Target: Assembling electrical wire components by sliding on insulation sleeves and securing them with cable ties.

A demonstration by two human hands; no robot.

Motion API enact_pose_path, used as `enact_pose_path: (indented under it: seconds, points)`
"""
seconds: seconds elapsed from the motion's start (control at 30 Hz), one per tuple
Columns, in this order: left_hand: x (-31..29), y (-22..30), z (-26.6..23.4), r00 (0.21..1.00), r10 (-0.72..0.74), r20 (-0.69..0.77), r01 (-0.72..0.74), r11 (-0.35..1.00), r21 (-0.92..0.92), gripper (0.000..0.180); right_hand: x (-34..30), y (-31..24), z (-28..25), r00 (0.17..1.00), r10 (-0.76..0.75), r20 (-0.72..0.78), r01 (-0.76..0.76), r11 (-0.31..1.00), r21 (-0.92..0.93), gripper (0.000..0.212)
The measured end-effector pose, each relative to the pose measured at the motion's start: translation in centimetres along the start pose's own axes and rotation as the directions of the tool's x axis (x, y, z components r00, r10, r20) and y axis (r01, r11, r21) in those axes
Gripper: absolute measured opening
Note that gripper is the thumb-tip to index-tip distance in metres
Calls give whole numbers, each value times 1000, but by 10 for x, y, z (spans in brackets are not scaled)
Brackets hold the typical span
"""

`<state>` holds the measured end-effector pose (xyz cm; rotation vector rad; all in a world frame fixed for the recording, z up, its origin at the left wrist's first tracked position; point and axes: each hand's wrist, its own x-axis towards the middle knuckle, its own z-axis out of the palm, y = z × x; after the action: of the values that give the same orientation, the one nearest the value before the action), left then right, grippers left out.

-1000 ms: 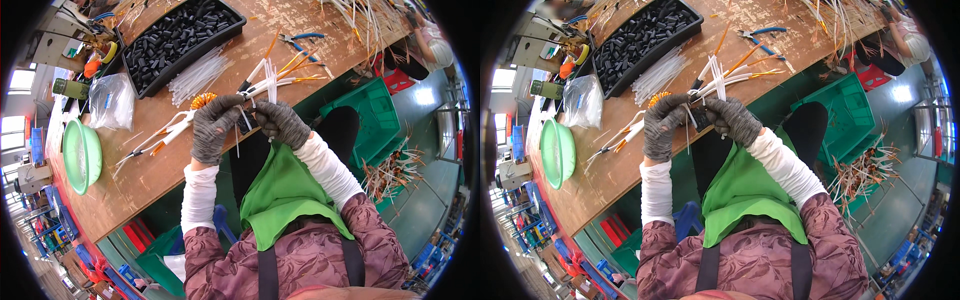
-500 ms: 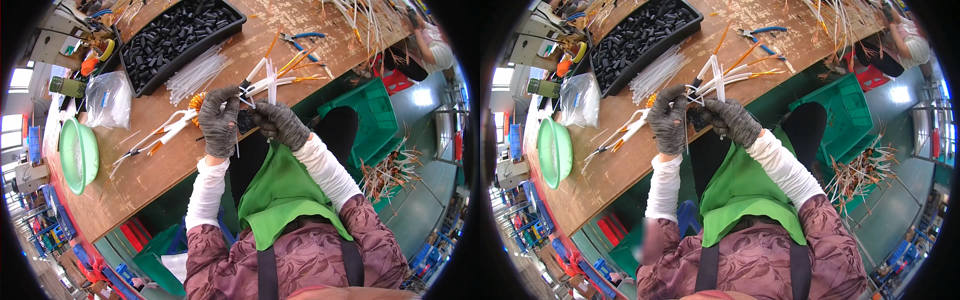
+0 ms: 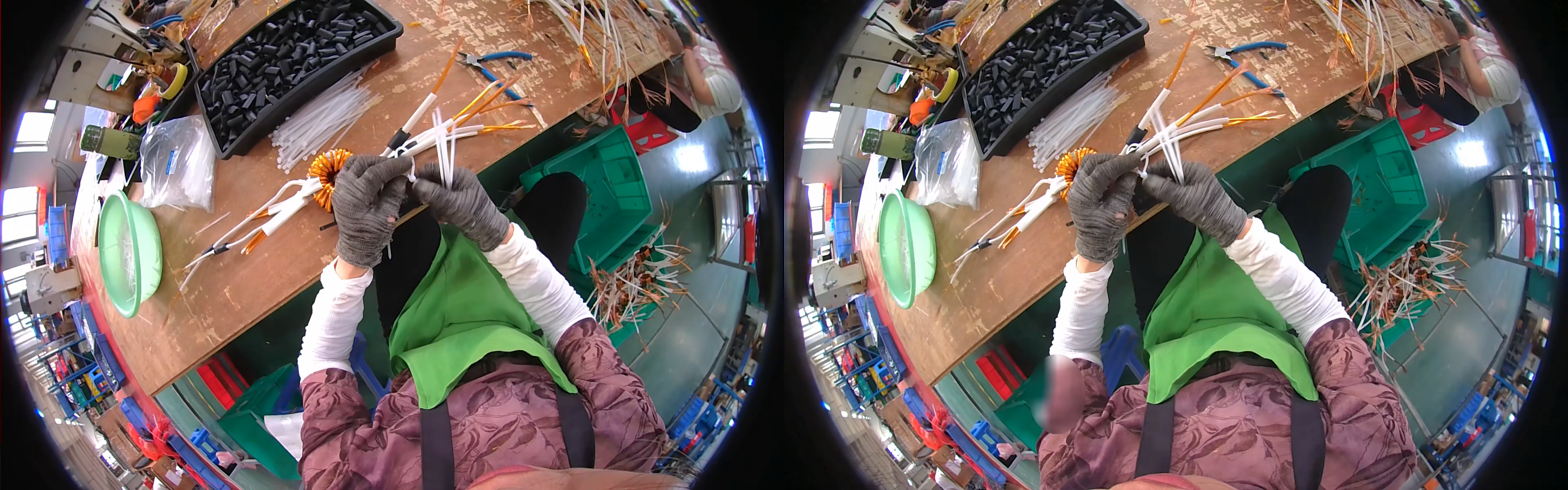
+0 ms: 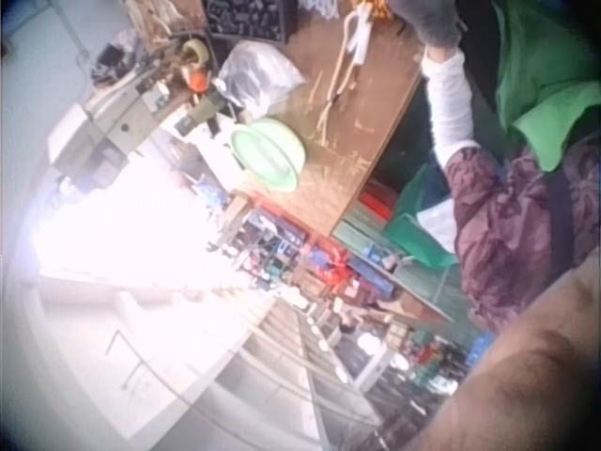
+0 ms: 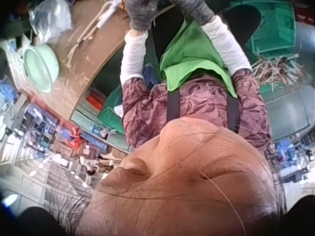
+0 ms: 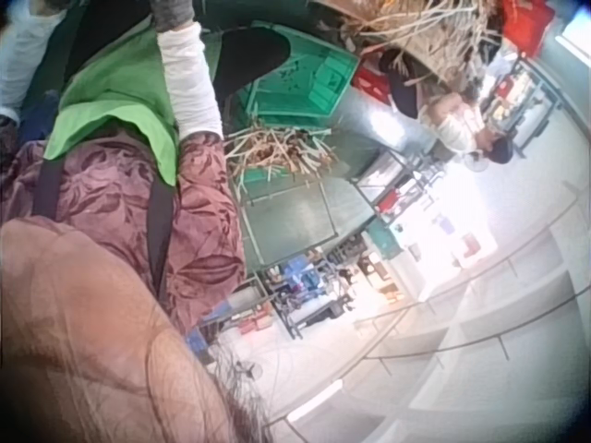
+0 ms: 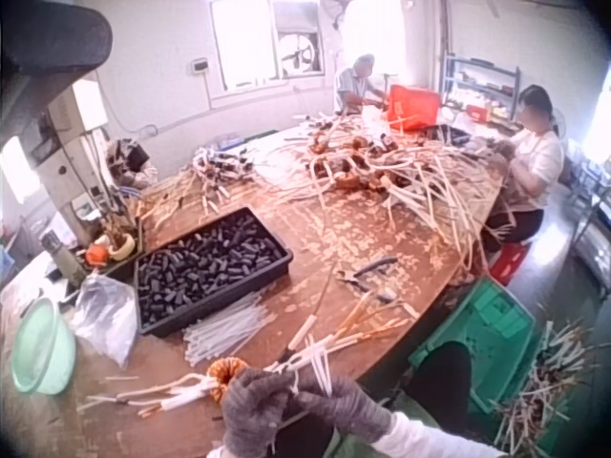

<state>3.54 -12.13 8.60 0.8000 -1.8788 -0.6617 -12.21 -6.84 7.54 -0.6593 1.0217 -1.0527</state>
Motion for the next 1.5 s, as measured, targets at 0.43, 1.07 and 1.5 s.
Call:
enact_pose_path:
  seconds: [0.43, 1.07, 1.5]
  points:
    - [4, -16, 12, 950, 310, 41, -282, 793, 540, 22, -12, 9, 25, 730, -541, 418, 683, 599, -418, 15]
    - [13, -14, 0, 991, -29, -134, 58, 973, 223, 11, 19, -6, -2, 994, 41, -100, -7, 948, 319, 19]
    - [14, -15, 2, 861, -456, -226, 395, 879, -266, 7, 22, 26, 25, 932, -1, -362, 77, 978, 195, 14]
